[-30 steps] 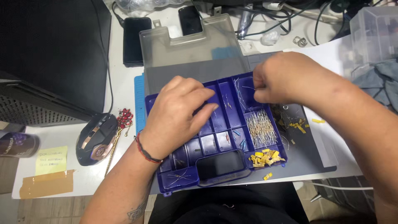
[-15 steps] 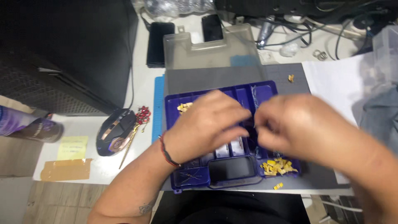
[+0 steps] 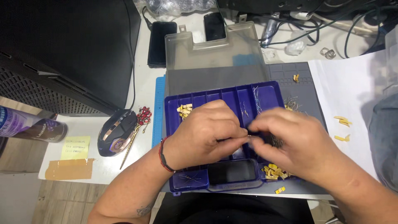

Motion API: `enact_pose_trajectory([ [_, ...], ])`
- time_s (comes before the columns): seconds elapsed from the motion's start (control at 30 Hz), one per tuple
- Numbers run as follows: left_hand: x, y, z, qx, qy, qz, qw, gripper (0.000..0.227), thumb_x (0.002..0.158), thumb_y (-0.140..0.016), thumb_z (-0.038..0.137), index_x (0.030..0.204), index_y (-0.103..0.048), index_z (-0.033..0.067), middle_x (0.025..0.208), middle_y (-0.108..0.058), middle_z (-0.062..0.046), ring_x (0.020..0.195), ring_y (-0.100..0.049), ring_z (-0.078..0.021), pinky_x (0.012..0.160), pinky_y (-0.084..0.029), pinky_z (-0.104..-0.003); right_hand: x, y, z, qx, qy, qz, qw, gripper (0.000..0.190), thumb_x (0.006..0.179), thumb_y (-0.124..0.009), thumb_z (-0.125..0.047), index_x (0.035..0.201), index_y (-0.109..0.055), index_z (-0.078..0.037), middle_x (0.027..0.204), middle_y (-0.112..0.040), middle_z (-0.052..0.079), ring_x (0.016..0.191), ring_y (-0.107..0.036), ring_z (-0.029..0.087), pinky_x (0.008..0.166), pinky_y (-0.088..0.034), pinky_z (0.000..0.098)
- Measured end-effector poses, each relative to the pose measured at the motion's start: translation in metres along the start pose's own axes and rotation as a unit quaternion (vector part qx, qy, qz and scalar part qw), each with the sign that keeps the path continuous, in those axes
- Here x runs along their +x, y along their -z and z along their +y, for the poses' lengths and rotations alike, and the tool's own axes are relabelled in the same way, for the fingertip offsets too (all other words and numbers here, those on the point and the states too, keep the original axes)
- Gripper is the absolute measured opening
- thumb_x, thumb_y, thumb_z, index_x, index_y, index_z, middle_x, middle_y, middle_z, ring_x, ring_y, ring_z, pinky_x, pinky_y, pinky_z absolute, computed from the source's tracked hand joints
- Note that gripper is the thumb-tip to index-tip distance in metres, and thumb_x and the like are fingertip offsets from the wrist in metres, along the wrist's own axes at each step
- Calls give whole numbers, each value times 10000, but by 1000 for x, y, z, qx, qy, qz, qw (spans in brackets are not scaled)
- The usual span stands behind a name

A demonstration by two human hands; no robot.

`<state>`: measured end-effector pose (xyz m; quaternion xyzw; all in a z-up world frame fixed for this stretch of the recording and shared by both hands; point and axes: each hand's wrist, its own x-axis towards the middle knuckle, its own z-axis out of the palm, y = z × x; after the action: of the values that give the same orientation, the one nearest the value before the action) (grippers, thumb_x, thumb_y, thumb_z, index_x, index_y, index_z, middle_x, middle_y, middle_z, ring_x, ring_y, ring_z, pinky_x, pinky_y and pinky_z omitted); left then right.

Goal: The person repeatedly picks small yellow cylindrical components and thin metal wires from a blue compartmentalized tray, joins them by hand, and places the assembled units into a separate compartment. The process continues throughout the clip with consistent hand movements and no visible tools.

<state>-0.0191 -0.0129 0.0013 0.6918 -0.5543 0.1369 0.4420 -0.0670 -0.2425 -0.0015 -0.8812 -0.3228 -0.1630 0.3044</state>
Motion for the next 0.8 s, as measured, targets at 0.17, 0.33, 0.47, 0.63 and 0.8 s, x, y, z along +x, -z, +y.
enact_pose_trajectory([
  [0.17,1,1,1,-51,7,-14,999,113,992,-674,82,885,-647,55,819,-668,-35,744,-630,-253,754,-478,-394,-9,-1,1,75,17,47,996,103,842,-796,-100,912,-728,-66,877,-753,65,745,-732,187,735,-593,283],
  [0.33,4,-1,3,-87,-4,-19,996,123,998,-656,103,890,-652,44,815,-674,-50,713,-637,-270,712,-481,-397,-14,-2,5,108,53,64,991,101,833,-793,-102,879,-704,-84,836,-743,61,688,-718,183,683,-579,298],
  [0.47,5,-2,4,-123,-14,-7,992,109,987,-663,84,895,-635,32,803,-666,-75,683,-637,-276,683,-485,-396,-15,-2,5,109,63,75,989,90,846,-776,-124,847,-687,-116,782,-722,27,650,-708,163,627,-560,294],
  [0.63,6,-2,5,-140,-17,-5,990,111,981,-670,90,892,-645,29,812,-686,-86,690,-666,-281,694,-515,-396,-17,-4,6,118,77,80,987,75,851,-765,-124,864,-693,-112,779,-716,34,638,-700,170,616,-549,300],
  [0.8,6,-1,5,-135,-9,1,991,122,960,-708,97,869,-655,35,805,-699,-79,694,-690,-270,698,-532,-383,-18,-4,9,137,76,98,983,139,798,-836,-132,834,-703,-109,811,-756,19,689,-754,144,650,-592,267],
])
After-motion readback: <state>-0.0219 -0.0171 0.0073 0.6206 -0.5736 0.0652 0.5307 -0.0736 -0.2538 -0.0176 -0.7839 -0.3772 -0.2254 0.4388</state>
